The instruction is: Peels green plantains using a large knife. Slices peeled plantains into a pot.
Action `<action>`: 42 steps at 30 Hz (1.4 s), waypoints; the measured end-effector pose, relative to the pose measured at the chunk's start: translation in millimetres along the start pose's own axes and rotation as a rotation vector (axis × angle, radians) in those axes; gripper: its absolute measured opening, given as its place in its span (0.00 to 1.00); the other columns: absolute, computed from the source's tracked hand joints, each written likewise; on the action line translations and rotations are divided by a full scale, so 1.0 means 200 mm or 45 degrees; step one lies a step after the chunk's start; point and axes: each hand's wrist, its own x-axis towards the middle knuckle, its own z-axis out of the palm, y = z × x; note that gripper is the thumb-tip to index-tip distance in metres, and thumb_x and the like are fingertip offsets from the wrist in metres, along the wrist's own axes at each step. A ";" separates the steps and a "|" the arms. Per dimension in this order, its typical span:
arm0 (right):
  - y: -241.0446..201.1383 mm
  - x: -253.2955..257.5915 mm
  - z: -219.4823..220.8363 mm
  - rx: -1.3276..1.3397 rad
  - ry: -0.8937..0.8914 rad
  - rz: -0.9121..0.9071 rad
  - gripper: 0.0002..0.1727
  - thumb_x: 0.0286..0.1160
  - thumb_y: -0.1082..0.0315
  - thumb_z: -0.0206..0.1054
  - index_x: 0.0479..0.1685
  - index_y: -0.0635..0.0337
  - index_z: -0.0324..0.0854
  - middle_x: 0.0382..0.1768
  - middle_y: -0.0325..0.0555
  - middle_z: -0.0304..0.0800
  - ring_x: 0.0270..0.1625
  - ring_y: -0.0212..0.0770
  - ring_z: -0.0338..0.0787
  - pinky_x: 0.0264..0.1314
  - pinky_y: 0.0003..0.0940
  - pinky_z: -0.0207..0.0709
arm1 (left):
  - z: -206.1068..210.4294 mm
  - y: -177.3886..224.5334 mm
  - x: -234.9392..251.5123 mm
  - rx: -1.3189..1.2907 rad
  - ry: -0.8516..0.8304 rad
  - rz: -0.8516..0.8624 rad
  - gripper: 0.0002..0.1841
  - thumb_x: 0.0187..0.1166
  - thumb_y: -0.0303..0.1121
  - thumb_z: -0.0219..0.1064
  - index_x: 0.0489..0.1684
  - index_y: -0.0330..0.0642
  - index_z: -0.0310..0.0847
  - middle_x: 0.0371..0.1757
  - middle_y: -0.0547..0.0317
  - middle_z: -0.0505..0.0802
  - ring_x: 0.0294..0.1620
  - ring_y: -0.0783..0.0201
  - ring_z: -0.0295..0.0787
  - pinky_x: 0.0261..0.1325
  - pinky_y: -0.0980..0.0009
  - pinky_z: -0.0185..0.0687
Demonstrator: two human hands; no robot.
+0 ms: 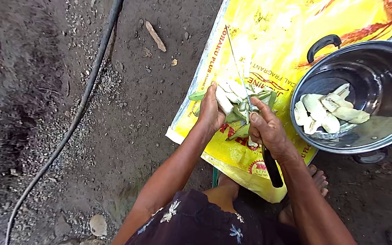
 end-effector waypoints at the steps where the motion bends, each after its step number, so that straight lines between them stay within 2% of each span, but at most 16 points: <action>1: 0.00 -0.01 0.02 -0.077 0.026 -0.030 0.37 0.82 0.55 0.59 0.89 0.56 0.54 0.15 0.31 0.66 0.13 0.25 0.65 0.17 0.22 0.63 | 0.00 0.00 0.00 -0.029 0.016 0.009 0.24 0.95 0.49 0.39 0.76 0.44 0.65 0.62 0.50 0.85 0.63 0.58 0.85 0.66 0.60 0.83; 3: 0.00 -0.02 0.08 -0.201 0.045 -0.046 0.36 0.78 0.53 0.66 0.83 0.57 0.62 0.18 0.33 0.75 0.16 0.25 0.69 0.21 0.24 0.66 | 0.03 0.01 -0.03 -0.079 0.044 0.045 0.22 0.95 0.48 0.40 0.73 0.45 0.66 0.59 0.52 0.85 0.60 0.60 0.85 0.64 0.61 0.83; 4: 0.01 -0.02 0.11 -0.256 0.054 -0.043 0.36 0.76 0.51 0.68 0.82 0.56 0.64 0.18 0.33 0.78 0.17 0.25 0.71 0.21 0.24 0.68 | 0.04 0.01 -0.04 -0.093 0.051 0.067 0.19 0.95 0.47 0.41 0.69 0.47 0.67 0.54 0.55 0.85 0.56 0.63 0.86 0.59 0.63 0.85; 6: 0.02 -0.02 0.16 -0.294 0.063 -0.024 0.38 0.76 0.52 0.71 0.84 0.56 0.63 0.21 0.35 0.82 0.19 0.26 0.74 0.25 0.26 0.72 | 0.03 0.02 -0.07 -0.109 0.038 0.095 0.17 0.94 0.48 0.43 0.65 0.50 0.69 0.47 0.58 0.88 0.48 0.66 0.89 0.51 0.66 0.88; 11: 0.05 -0.01 0.17 -0.141 -0.007 -0.061 0.39 0.79 0.54 0.66 0.90 0.56 0.59 0.17 0.32 0.76 0.16 0.22 0.66 0.20 0.20 0.62 | 0.04 0.04 -0.09 -0.202 -0.012 0.129 0.18 0.95 0.48 0.39 0.58 0.48 0.72 0.45 0.58 0.88 0.48 0.65 0.89 0.53 0.65 0.87; 14: 0.04 -0.01 0.16 -0.067 -0.033 -0.061 0.39 0.81 0.53 0.64 0.90 0.55 0.58 0.17 0.31 0.72 0.15 0.23 0.64 0.19 0.20 0.62 | 0.02 0.03 -0.08 -0.230 -0.086 0.154 0.21 0.95 0.48 0.36 0.62 0.47 0.71 0.50 0.55 0.88 0.54 0.62 0.88 0.59 0.61 0.86; 17: 0.03 -0.01 0.17 -0.051 -0.034 -0.056 0.39 0.80 0.53 0.63 0.91 0.54 0.58 0.17 0.31 0.73 0.15 0.23 0.64 0.19 0.20 0.61 | 0.04 0.04 -0.10 -0.259 -0.070 0.146 0.21 0.95 0.49 0.36 0.59 0.48 0.72 0.48 0.56 0.89 0.51 0.63 0.90 0.56 0.63 0.88; 21: 0.03 -0.02 0.19 -0.119 -0.030 -0.106 0.42 0.79 0.53 0.66 0.92 0.56 0.56 0.16 0.31 0.75 0.15 0.22 0.65 0.19 0.19 0.62 | 0.04 0.04 -0.13 -0.246 -0.039 0.174 0.22 0.95 0.50 0.34 0.51 0.49 0.73 0.39 0.59 0.90 0.42 0.66 0.91 0.47 0.66 0.90; 27: 0.04 -0.02 0.23 -0.133 0.024 -0.158 0.38 0.79 0.54 0.67 0.88 0.58 0.64 0.20 0.31 0.80 0.17 0.21 0.68 0.22 0.18 0.66 | 0.03 0.03 -0.13 -0.226 0.007 0.259 0.23 0.95 0.51 0.33 0.53 0.50 0.74 0.39 0.62 0.89 0.43 0.70 0.90 0.48 0.69 0.89; 33: 0.04 -0.03 0.26 -0.026 0.024 -0.141 0.36 0.80 0.57 0.66 0.86 0.58 0.64 0.20 0.31 0.80 0.18 0.20 0.69 0.23 0.18 0.66 | 0.05 0.00 -0.17 -0.049 0.181 0.412 0.25 0.94 0.48 0.27 0.53 0.51 0.73 0.38 0.64 0.89 0.41 0.71 0.89 0.45 0.70 0.88; 36: 0.04 -0.02 0.27 -0.018 0.046 -0.149 0.35 0.79 0.57 0.67 0.84 0.59 0.66 0.16 0.29 0.74 0.16 0.20 0.67 0.21 0.18 0.64 | 0.04 -0.01 -0.16 -0.010 0.142 0.476 0.27 0.94 0.48 0.24 0.56 0.51 0.73 0.42 0.65 0.89 0.47 0.73 0.88 0.52 0.69 0.87; 38: 0.04 -0.01 0.27 -0.047 0.041 -0.131 0.34 0.80 0.56 0.66 0.84 0.58 0.66 0.15 0.29 0.73 0.16 0.21 0.67 0.21 0.18 0.64 | 0.05 -0.01 -0.16 -0.044 0.130 0.495 0.27 0.94 0.48 0.24 0.53 0.51 0.73 0.39 0.65 0.89 0.45 0.72 0.88 0.51 0.69 0.87; 42: 0.03 -0.02 0.25 -0.095 0.017 -0.099 0.37 0.80 0.54 0.67 0.87 0.56 0.63 0.17 0.31 0.75 0.17 0.22 0.67 0.22 0.20 0.65 | 0.03 -0.02 -0.15 -0.092 0.073 0.463 0.27 0.94 0.49 0.23 0.54 0.51 0.72 0.40 0.64 0.89 0.45 0.71 0.89 0.49 0.68 0.88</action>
